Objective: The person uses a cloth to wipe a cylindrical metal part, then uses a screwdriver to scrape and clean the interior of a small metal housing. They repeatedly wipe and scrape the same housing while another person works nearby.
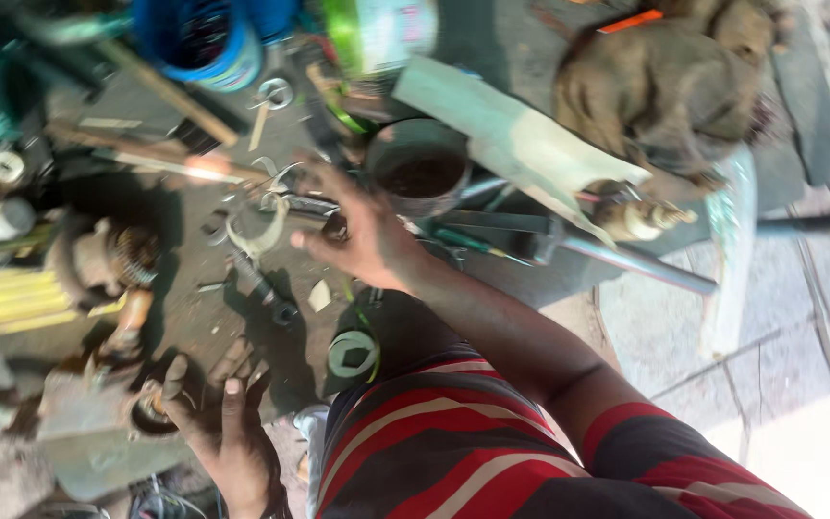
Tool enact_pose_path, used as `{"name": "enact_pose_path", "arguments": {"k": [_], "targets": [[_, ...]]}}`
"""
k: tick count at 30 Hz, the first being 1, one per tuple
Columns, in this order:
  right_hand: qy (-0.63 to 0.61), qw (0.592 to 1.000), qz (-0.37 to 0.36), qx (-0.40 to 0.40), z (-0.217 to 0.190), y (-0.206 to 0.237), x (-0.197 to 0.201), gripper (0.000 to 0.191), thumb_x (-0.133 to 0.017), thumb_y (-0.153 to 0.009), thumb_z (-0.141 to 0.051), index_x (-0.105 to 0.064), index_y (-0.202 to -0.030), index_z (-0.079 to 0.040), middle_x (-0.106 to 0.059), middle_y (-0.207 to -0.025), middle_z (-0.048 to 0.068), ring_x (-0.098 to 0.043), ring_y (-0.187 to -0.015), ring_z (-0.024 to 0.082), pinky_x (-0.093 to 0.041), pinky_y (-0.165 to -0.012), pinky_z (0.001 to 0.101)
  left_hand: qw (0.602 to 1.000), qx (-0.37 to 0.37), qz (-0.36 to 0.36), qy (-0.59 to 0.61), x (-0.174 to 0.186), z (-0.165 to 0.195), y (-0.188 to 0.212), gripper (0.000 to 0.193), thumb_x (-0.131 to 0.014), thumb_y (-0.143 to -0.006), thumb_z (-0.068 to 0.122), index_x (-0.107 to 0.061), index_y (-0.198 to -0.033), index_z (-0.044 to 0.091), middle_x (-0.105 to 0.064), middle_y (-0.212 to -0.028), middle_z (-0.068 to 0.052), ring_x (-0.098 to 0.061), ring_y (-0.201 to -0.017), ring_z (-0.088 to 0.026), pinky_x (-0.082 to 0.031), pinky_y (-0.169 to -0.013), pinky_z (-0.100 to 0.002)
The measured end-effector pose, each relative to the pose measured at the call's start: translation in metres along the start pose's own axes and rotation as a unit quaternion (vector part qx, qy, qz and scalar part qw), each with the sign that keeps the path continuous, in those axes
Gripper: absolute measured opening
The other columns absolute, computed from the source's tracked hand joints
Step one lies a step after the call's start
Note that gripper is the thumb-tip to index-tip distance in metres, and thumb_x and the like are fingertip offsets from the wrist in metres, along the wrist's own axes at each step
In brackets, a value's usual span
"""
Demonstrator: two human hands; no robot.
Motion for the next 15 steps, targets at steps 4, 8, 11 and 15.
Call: {"name": "enact_pose_path", "arguments": {"k": [4,8,11,15], "targets": [[0.075,0.994,0.064,-0.043,0.013,0.025,0.081,0.047,-0.070,-0.097,0.001,-0.054,-0.141,-0.003,-0.066,-0.124,0.009,-0.076,-0.112,0.017,-0.067,-0.084,0.0316,0.999,0.031,-0.045,-0.006,-0.023,-0.004,-0.001,0.058,-0.053,-0.105,0.002,-0.028,-0.156,0.011,-0.063,-0.132,-0.025,-0.067,-0.120,-0.036,-0.057,-0.097,-0.048],[0.223,0.948,0.226,0.026,0.009,0.060,0.223,0.073,-0.079,-0.093,-0.024,-0.037,-0.149,-0.003,-0.060,-0.134,0.019,-0.075,-0.086,0.025,-0.057,-0.072,0.0403,0.996,0.047,-0.071,-0.010,-0.044,-0.007,0.000,0.058,-0.053,-0.104,0.002,-0.028,-0.155,0.012,-0.064,-0.131,-0.025,-0.069,-0.118,-0.037,-0.058,-0.094,-0.047],[0.589,0.783,0.201,0.008,0.000,0.066,0.324,0.068,-0.094,-0.097,-0.022,-0.056,-0.152,-0.008,-0.051,-0.152,0.021,-0.063,-0.130,0.044,-0.052,-0.110,0.0477,0.994,0.061,-0.085,-0.021,-0.054,-0.008,0.002,0.057,-0.053,-0.104,0.003,-0.027,-0.154,0.012,-0.065,-0.131,-0.026,-0.070,-0.114,-0.036,-0.059,-0.093,-0.046],[0.614,0.782,0.088,-0.052,0.018,0.065,0.388,0.077,-0.091,-0.076,-0.014,-0.066,-0.149,-0.006,-0.048,-0.150,0.029,-0.060,-0.119,0.049,-0.050,-0.099,0.0505,0.992,0.066,-0.096,-0.050,-0.064,-0.008,0.005,0.058,-0.053,-0.103,0.004,-0.026,-0.153,0.012,-0.065,-0.132,-0.027,-0.071,-0.112,-0.034,-0.060,-0.091,-0.045]]}}
Point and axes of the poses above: each hand's wrist, its own y-axis away from the middle knuckle, its own x-axis out of the back of the hand, z = x × y, the point moved 1 cm from there along -y, towards the middle knuckle
